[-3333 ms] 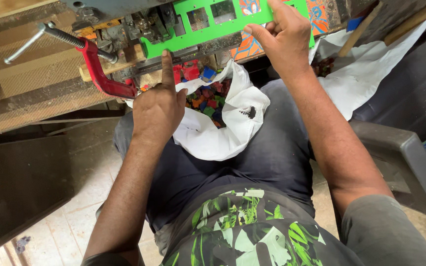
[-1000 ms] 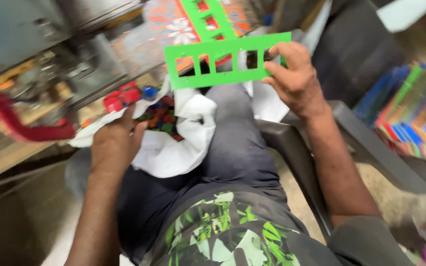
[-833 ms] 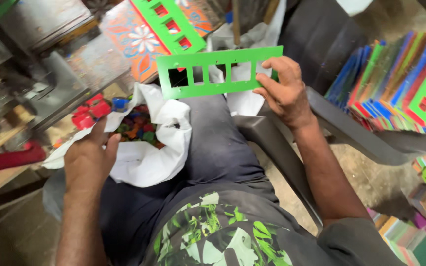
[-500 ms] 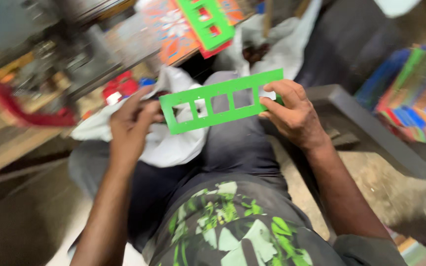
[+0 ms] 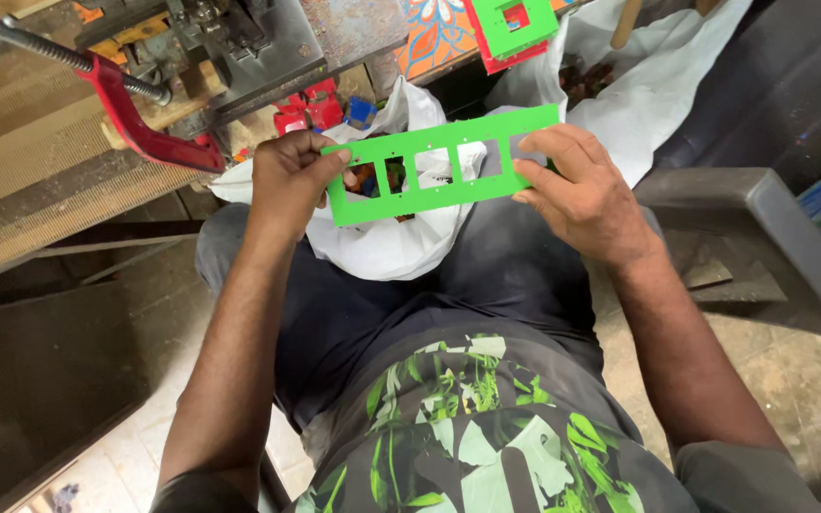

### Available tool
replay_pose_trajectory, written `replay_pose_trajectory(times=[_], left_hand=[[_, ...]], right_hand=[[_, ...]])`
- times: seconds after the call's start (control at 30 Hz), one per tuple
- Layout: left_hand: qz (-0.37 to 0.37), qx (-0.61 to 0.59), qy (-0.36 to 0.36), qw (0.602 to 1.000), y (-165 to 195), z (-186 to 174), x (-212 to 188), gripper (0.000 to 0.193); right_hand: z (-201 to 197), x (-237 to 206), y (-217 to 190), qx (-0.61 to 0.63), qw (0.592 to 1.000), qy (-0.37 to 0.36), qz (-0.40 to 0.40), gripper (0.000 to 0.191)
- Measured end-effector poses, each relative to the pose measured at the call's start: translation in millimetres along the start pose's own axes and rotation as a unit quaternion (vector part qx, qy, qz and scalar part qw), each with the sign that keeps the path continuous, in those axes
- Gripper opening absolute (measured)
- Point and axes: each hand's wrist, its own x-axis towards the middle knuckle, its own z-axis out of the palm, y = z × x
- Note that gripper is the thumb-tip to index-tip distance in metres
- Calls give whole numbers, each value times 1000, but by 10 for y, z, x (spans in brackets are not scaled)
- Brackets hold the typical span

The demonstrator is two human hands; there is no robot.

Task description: The person repeatedly places red and green plastic sheets under a manual press to punch rectangular holes. They handle each sheet one at a time, align it under the press, operate the lever, and stack the finished pieces.

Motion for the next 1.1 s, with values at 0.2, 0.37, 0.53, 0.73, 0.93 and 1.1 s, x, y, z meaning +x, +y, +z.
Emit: replay_pose_trajectory(times=[0.2, 0.37, 0.53, 0.73, 0.93, 1.1], left_hand=[[-23, 10, -2, 1000, -118, -6, 59, 12], [-38, 10, 3, 999, -131, 40, 82, 15], [-17, 84, 3, 996, -127, 90, 108, 17], [4, 20, -79, 997, -169, -12, 120, 25], [-14, 20, -96, 995, -187, -22, 188, 26], [12, 119, -37, 992, -259, 110, 251, 22]], right_hand=[[89, -75, 75, 23, 999, -22, -2, 41], [113, -117, 96, 25, 999, -27, 4, 40], [111, -118, 91, 13, 1000, -23, 14, 42], [139, -120, 161, 0, 999, -25, 24, 41], [192, -96, 240, 17, 999, -39, 30, 42], [216, -78, 295, 24, 998, -51, 42, 42]])
